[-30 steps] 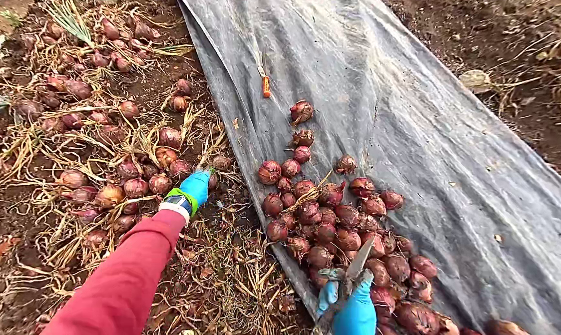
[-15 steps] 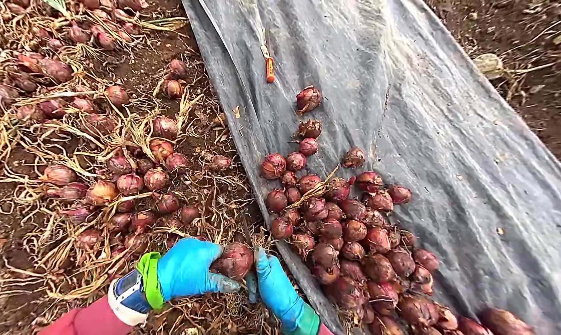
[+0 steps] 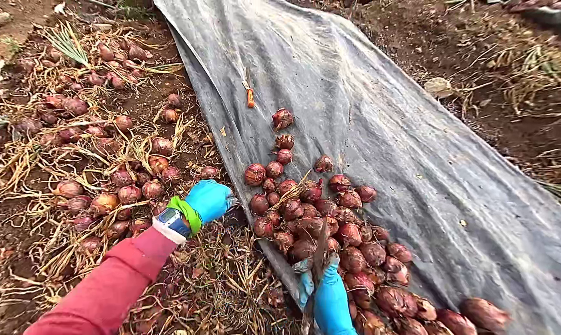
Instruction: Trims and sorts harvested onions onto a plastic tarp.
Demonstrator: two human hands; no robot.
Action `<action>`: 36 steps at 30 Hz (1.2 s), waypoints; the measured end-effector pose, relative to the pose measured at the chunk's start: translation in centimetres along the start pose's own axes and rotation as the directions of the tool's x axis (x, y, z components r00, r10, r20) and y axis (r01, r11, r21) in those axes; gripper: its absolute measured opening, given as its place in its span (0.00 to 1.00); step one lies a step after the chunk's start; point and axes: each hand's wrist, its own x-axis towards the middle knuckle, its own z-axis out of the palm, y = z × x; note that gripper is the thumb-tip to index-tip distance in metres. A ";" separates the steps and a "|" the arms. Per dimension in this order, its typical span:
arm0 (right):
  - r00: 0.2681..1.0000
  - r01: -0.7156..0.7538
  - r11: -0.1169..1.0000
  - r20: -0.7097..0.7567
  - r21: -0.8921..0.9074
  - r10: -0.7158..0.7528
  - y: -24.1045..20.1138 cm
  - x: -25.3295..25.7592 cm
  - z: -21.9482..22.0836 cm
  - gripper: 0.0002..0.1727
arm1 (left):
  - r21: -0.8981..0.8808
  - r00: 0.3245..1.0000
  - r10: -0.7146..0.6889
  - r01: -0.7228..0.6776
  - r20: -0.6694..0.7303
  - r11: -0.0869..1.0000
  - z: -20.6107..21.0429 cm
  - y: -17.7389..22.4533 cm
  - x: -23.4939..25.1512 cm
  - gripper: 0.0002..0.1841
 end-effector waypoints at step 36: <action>0.812 -0.007 0.983 0.572 -0.185 0.114 2.6 -3.4 9.1 0.49 | -0.619 0.987 0.085 0.017 0.135 0.785 5.3 -2.6 -15.9 0.17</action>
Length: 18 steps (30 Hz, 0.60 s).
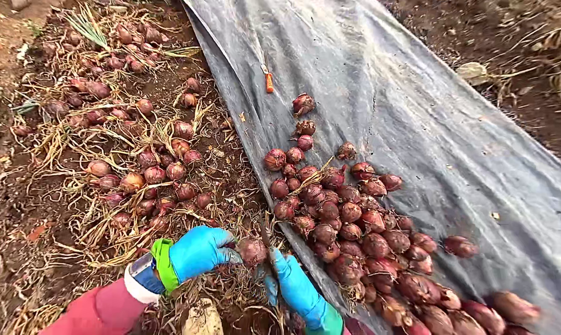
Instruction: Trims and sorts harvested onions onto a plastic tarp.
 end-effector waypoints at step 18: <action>0.974 -0.160 0.983 -0.176 -0.087 0.143 0.6 6.8 -1.3 0.51 | 0.500 0.824 -0.490 0.563 -0.283 0.658 -8.4 -16.9 12.0 0.38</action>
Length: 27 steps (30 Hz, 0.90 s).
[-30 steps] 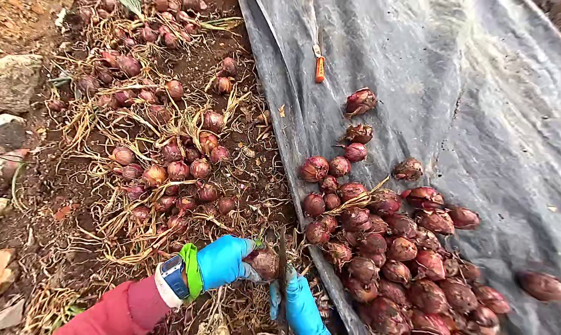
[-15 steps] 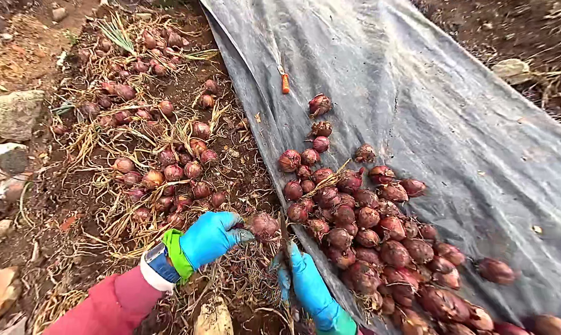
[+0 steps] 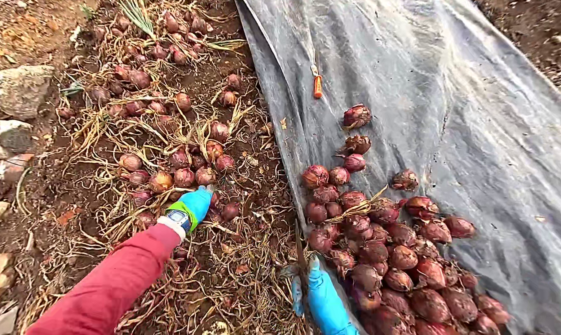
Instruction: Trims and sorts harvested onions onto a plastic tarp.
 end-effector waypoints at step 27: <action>0.956 0.032 0.999 0.292 0.033 -0.041 0.3 -2.8 5.0 0.52 | -0.159 0.871 0.463 -0.440 0.164 0.884 -3.7 4.8 -19.0 0.37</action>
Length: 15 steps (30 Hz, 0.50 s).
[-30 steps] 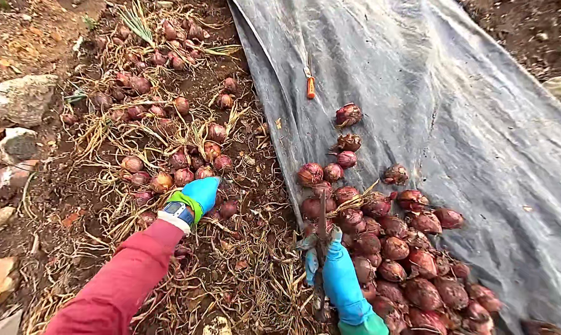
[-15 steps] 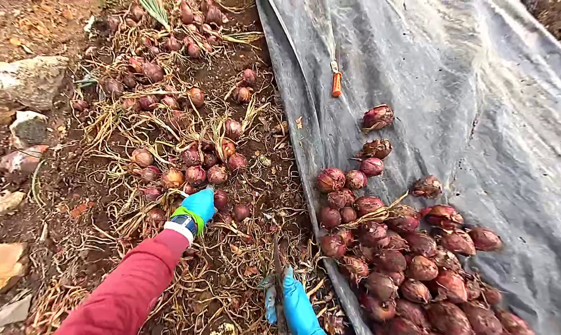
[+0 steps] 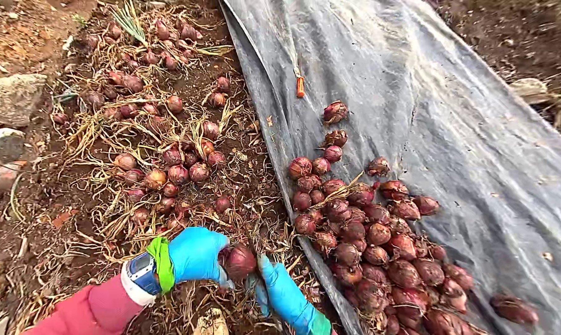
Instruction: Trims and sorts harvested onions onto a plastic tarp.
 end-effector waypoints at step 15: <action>0.857 0.237 0.971 -0.480 0.043 -0.188 -6.6 2.8 -9.8 0.50 | 0.137 0.942 -0.046 0.097 -0.332 0.986 -9.1 -0.6 10.7 0.11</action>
